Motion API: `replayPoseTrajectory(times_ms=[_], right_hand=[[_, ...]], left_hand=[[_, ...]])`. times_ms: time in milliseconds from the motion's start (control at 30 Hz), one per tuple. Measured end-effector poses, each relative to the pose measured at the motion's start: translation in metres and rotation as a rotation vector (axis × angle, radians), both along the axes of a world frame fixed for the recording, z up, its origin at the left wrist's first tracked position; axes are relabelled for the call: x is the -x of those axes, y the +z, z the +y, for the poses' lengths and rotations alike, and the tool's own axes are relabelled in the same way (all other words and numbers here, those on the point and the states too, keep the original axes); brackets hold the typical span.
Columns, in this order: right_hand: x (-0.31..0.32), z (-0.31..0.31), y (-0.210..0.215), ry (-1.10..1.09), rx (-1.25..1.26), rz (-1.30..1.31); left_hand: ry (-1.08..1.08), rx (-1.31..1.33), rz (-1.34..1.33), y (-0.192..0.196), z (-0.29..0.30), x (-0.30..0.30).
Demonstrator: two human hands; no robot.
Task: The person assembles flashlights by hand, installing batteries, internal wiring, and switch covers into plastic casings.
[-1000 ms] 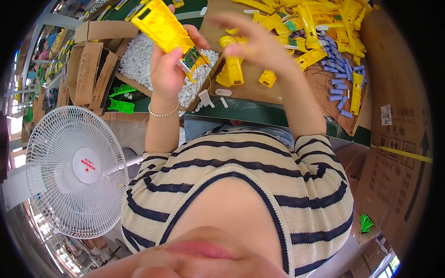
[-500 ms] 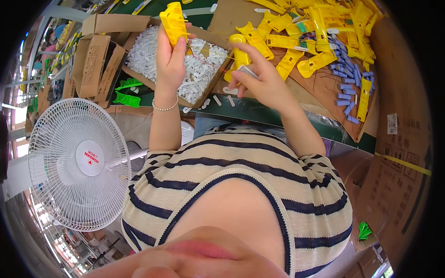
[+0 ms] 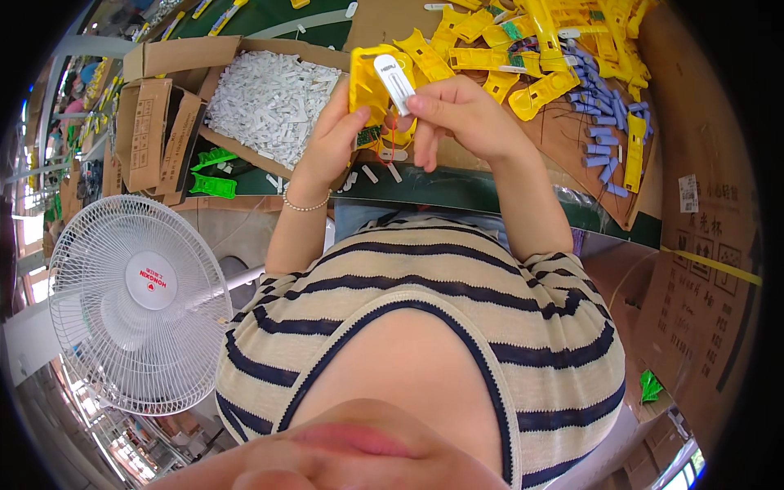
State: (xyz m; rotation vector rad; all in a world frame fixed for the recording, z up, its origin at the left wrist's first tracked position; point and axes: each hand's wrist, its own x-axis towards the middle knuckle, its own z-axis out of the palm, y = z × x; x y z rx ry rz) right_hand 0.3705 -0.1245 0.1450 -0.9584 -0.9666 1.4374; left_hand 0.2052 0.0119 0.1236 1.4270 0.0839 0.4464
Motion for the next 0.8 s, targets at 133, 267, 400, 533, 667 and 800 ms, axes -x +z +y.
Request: replayPoseTrajectory(times_ms=[133,267,400,533,667,800], right_hand=[[-0.005,0.004,-0.009,-0.064,0.035,0.126],[-0.003,0.007,-0.015,-0.188,-0.072,0.243],[0.007,0.018,-0.018,-0.747,0.035,-0.547],[0.011,0.023,-0.020,-0.817,-0.149,-0.403],[0.010,0.019,-0.024,-0.644,-0.130,-0.284],[0.010,0.013,-0.015,-0.563,-0.039,-0.270]], left_hand=[[0.003,-0.094,0.085,-0.001,-0.002,0.001],[-0.025,-0.373,0.180,-0.001,-0.004,-0.003],[-0.098,-0.230,0.186,-0.006,-0.009,-0.004],[-0.097,-0.102,0.165,-0.010,-0.016,-0.005],[0.069,-0.488,0.127,-0.013,-0.013,-0.010],[0.219,-0.665,0.227,0.000,-0.003,-0.006]])
